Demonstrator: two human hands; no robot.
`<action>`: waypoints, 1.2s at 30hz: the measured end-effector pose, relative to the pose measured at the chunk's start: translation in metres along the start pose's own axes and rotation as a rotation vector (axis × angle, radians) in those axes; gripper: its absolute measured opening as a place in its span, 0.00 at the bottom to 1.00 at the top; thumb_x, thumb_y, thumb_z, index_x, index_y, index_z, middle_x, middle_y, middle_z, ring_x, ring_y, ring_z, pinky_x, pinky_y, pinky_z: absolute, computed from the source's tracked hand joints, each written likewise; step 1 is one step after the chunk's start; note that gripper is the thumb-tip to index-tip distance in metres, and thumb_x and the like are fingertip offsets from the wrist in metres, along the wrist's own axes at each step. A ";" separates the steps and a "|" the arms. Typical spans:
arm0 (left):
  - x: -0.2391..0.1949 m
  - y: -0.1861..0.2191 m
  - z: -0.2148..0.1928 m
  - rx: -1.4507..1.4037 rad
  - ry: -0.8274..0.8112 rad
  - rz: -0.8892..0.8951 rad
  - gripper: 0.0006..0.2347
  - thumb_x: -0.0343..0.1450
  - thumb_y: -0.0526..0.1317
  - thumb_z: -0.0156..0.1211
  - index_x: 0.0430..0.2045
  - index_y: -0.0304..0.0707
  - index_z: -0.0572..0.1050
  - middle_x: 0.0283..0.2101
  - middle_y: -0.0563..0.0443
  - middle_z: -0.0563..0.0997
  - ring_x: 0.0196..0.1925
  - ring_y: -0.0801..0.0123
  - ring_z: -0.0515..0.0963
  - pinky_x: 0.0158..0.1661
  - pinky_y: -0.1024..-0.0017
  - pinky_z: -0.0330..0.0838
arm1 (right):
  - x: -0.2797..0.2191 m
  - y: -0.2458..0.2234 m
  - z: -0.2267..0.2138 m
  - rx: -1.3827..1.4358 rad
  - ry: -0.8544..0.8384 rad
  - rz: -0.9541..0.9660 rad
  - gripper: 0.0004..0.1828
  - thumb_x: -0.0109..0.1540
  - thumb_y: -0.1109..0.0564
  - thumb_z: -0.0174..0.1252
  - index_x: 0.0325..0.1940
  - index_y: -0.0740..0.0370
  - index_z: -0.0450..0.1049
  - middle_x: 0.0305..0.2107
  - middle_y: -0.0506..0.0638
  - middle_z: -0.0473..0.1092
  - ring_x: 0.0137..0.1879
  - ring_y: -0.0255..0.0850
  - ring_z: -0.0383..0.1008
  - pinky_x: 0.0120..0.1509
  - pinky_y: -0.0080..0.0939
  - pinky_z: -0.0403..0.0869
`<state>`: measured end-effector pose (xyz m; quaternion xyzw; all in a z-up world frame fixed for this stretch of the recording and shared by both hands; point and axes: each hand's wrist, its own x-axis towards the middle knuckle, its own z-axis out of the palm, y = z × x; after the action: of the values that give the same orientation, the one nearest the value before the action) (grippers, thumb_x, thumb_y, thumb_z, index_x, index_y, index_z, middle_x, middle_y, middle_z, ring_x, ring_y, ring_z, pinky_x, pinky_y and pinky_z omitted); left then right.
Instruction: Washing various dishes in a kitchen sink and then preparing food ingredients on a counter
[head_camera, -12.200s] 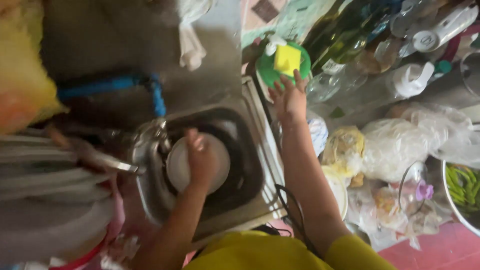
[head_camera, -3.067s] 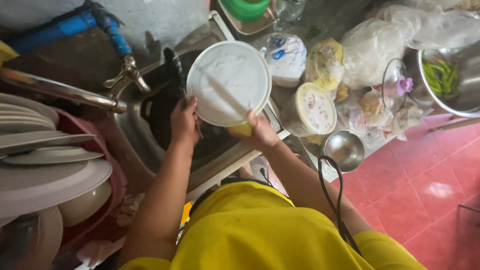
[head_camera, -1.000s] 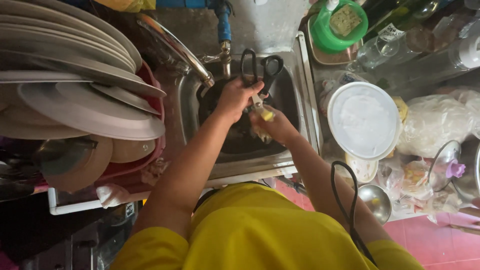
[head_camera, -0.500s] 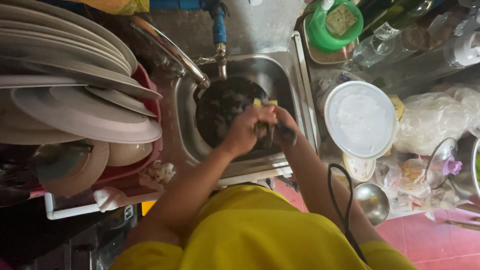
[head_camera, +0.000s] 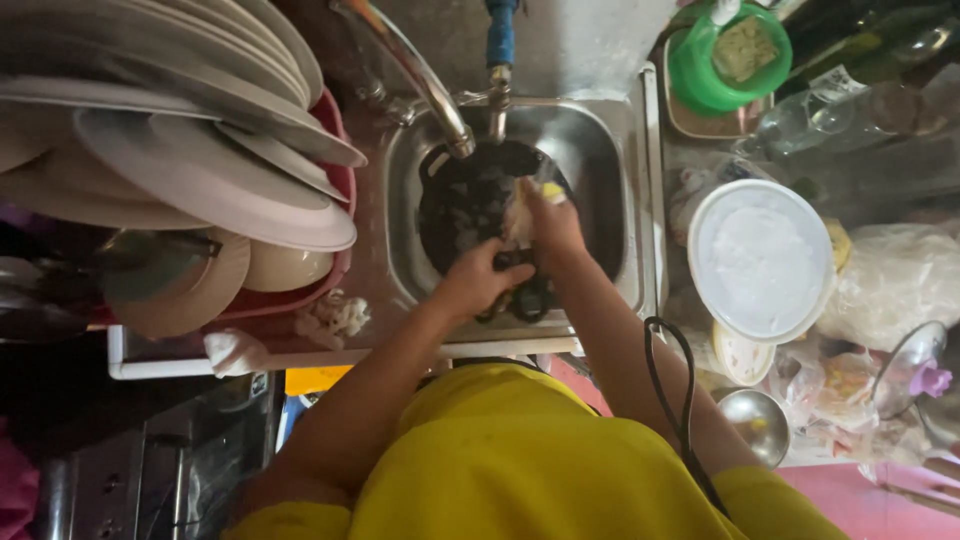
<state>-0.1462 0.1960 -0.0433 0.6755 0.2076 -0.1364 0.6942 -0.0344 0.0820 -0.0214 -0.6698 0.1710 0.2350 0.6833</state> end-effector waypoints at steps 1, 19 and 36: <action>-0.008 0.006 -0.009 0.196 0.004 0.054 0.26 0.65 0.56 0.72 0.46 0.32 0.76 0.39 0.33 0.83 0.35 0.48 0.84 0.39 0.53 0.79 | -0.015 -0.016 -0.001 -0.213 -0.055 -0.104 0.24 0.60 0.44 0.69 0.39 0.70 0.75 0.30 0.60 0.75 0.37 0.50 0.79 0.44 0.50 0.75; -0.038 -0.030 -0.074 0.059 0.117 -0.434 0.45 0.69 0.62 0.64 0.74 0.34 0.48 0.75 0.28 0.47 0.74 0.37 0.56 0.63 0.39 0.68 | 0.095 0.079 -0.082 -0.485 0.024 0.058 0.30 0.49 0.49 0.76 0.47 0.72 0.77 0.33 0.63 0.77 0.39 0.51 0.82 0.46 0.53 0.78; -0.013 0.006 -0.060 0.045 0.300 -0.387 0.40 0.71 0.64 0.61 0.69 0.31 0.59 0.71 0.26 0.59 0.72 0.32 0.60 0.65 0.30 0.58 | 0.022 -0.043 -0.104 -1.070 0.285 -0.775 0.12 0.56 0.53 0.67 0.44 0.48 0.78 0.27 0.58 0.75 0.38 0.62 0.79 0.44 0.61 0.76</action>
<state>-0.1611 0.2551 -0.0320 0.6513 0.4307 -0.1698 0.6012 0.0166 -0.0195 -0.0021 -0.9533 -0.1331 -0.0655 0.2631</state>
